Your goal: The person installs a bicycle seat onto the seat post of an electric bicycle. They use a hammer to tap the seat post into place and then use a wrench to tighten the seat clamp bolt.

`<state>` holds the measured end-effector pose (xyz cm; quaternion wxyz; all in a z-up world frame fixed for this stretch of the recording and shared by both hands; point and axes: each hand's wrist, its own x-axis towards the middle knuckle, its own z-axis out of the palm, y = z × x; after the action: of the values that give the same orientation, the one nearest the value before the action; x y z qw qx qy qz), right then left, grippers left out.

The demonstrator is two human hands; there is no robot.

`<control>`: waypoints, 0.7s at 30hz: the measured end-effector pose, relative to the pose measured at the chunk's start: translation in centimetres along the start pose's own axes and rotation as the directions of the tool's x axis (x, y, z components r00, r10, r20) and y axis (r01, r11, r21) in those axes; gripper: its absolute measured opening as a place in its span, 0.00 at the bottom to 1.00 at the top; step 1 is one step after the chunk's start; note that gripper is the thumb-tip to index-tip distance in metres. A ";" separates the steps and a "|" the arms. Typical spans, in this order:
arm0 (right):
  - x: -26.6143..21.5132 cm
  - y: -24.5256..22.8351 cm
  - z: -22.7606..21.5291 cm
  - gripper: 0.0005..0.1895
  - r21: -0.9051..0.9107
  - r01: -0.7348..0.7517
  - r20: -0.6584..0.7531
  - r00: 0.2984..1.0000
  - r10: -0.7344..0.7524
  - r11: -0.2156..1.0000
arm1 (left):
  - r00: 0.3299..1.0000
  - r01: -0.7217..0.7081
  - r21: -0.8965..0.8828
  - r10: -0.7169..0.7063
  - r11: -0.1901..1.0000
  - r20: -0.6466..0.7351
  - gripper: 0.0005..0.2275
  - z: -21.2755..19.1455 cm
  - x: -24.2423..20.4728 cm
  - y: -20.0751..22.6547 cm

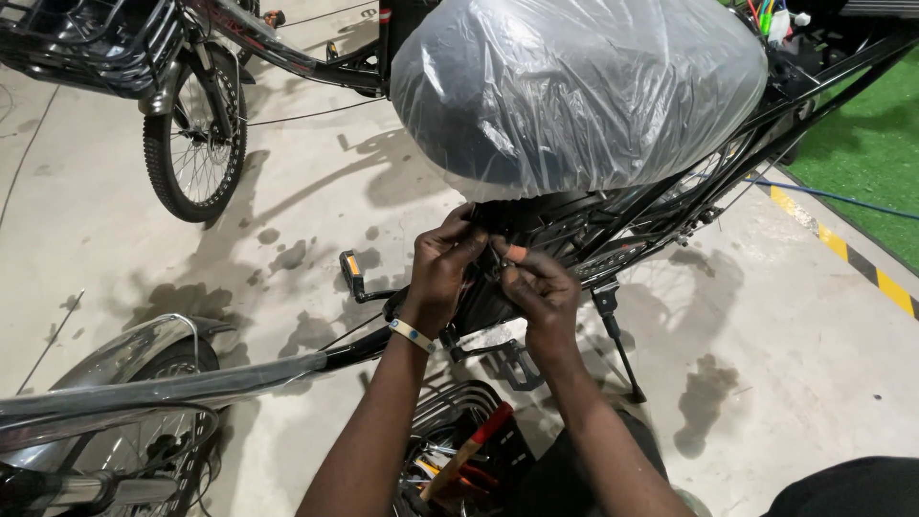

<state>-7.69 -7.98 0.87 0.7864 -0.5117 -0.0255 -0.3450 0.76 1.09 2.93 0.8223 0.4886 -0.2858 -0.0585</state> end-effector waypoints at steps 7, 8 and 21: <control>0.1 0.3 -0.5 0.16 -0.037 0.009 0.018 1.000 -0.009 0.999 | 1.000 0.013 0.081 -0.015 0.997 0.026 0.01 -1.4 0.6 -0.4; -0.1 0.2 -0.3 0.16 -0.036 0.011 0.013 1.000 -0.011 0.999 | 1.000 0.027 0.065 -0.027 0.997 0.006 0.01 -1.5 0.4 -0.4; -0.8 2.7 0.0 0.15 0.135 0.015 -0.148 0.989 0.005 0.991 | 0.996 0.034 -0.004 -0.034 0.999 0.077 0.02 -1.4 0.2 -0.8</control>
<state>-6.80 -6.91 -1.58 0.8183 -0.4299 0.0085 -0.3815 1.75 1.69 1.86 0.8108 0.4885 -0.3089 -0.0920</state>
